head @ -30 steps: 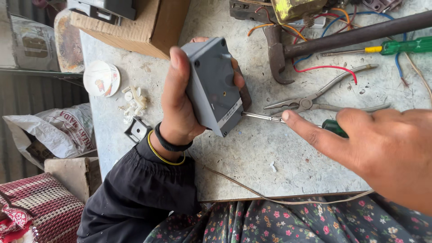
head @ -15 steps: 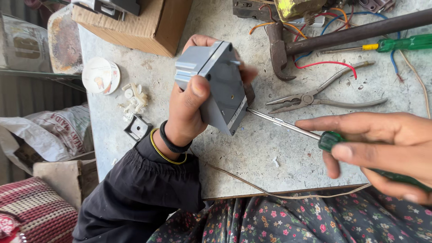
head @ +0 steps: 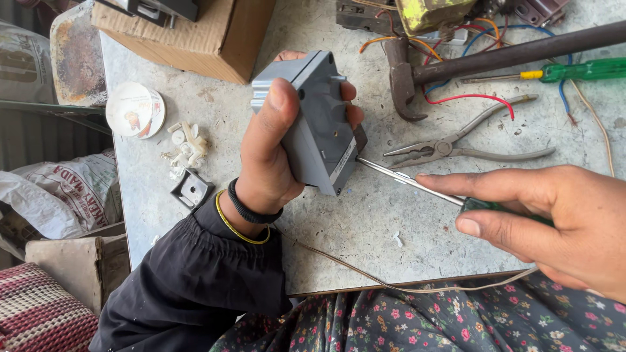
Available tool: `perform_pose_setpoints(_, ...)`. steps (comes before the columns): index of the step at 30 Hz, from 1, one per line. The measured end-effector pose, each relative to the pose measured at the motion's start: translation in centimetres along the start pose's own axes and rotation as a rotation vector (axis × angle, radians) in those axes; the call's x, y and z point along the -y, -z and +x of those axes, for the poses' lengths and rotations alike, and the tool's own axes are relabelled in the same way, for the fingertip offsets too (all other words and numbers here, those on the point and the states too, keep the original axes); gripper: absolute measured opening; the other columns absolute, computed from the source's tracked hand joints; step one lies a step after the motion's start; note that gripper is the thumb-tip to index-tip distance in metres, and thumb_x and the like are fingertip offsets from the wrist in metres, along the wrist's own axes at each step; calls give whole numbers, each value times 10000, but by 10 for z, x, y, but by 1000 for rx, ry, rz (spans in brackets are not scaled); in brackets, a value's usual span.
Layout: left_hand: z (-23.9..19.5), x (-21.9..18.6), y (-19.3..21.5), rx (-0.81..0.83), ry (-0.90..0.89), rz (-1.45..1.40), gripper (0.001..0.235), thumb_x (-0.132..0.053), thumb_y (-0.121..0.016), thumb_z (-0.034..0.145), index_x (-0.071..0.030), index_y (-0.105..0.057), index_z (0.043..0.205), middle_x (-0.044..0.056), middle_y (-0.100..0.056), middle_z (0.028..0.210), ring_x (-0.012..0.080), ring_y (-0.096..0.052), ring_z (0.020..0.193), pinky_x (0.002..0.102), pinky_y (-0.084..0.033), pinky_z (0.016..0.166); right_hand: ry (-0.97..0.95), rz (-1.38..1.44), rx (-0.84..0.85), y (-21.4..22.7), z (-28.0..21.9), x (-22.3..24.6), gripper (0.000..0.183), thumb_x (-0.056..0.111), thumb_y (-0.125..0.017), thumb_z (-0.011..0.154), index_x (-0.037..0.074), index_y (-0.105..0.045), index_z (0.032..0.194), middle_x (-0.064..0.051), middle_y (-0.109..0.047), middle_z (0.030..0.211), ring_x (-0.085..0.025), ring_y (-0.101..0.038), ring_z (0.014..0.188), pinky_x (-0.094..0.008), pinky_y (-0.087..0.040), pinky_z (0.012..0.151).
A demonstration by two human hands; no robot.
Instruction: The person uses a screwdriver to loosen and tighten screws on a gray electrical socket while holding it in their left hand. They rotate the socket to access different sides and occasionally use pliers to adjust wires. The task involves repeated screw manipulation without visible final assembly or testing.
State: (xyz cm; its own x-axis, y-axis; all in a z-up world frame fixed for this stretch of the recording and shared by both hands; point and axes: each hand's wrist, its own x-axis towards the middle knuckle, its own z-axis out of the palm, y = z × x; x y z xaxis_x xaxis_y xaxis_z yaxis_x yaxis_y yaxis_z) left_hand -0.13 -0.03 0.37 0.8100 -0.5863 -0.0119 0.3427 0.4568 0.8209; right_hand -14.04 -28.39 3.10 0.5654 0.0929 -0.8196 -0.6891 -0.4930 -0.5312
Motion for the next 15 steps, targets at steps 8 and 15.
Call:
perform_pose_setpoints(8,3,0,0,39,-13,-1,616,-544,-683,1025,-91,-444,1368,187,-629,1203,271,-687,1057,406,-596,869,777,-235,-151,1,3,3,517,238,-672,960,217,-660,1477,-79,-781,1193,-225,-720,1097,-386,-530,919)
perform_pose_setpoints(15,9,-2,-4,4,30,-27,618,-560,-639,1000,-111,-451,1380,178,-630,1232,272,-689,1067,421,-608,848,120,-1394,-237,-5,-16,34,699,532,-507,992,610,-185,1608,134,-617,878,-59,-716,722,-238,-595,641)
